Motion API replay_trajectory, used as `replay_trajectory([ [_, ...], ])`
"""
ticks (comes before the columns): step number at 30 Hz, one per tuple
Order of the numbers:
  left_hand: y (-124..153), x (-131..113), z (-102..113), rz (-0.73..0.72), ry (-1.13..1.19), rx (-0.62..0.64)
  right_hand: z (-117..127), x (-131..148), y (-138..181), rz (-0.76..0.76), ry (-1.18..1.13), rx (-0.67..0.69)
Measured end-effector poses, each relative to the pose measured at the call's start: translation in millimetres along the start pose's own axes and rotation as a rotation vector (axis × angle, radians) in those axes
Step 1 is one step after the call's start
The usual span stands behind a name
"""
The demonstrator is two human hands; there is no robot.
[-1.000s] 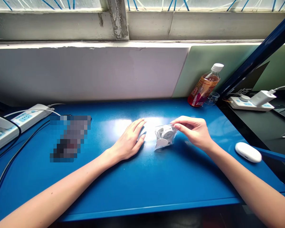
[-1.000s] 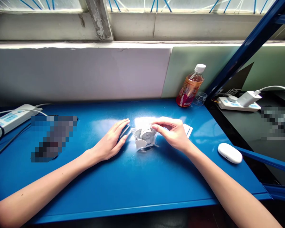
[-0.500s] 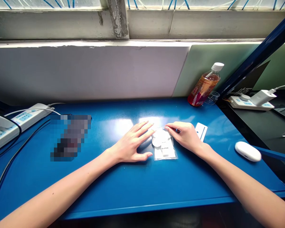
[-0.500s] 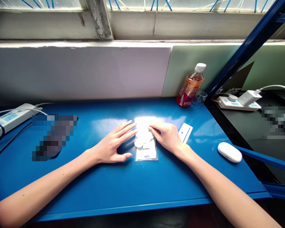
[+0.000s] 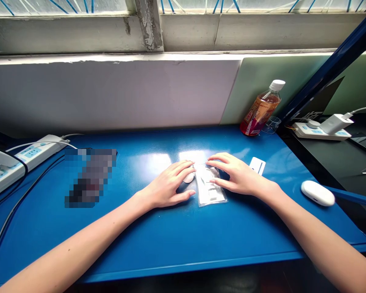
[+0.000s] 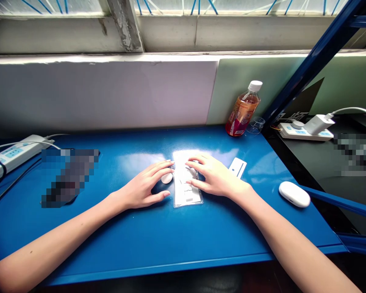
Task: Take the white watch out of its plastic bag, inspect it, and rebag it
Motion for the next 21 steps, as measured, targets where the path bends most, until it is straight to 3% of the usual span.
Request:
replay_trajectory([
  [7, -2, 4, -9, 0.048, -0.029, 0.098, -10, 1, 6, -0.070, -0.034, 0.218],
  [13, -2, 9, -11, 0.086, -0.035, 0.102, -21, 1, 5, -0.125, -0.043, 0.227],
  [21, -2, 9, -11, 0.114, -0.038, 0.099, -10, -13, 11, -0.187, -0.106, 0.273],
])
Point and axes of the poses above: each hand's wrist, its own y-axis away from the middle knuckle, its own z-axis out of the back of the hand, x = y × z, the point moved 9 cm from there along -y, towards the middle knuckle
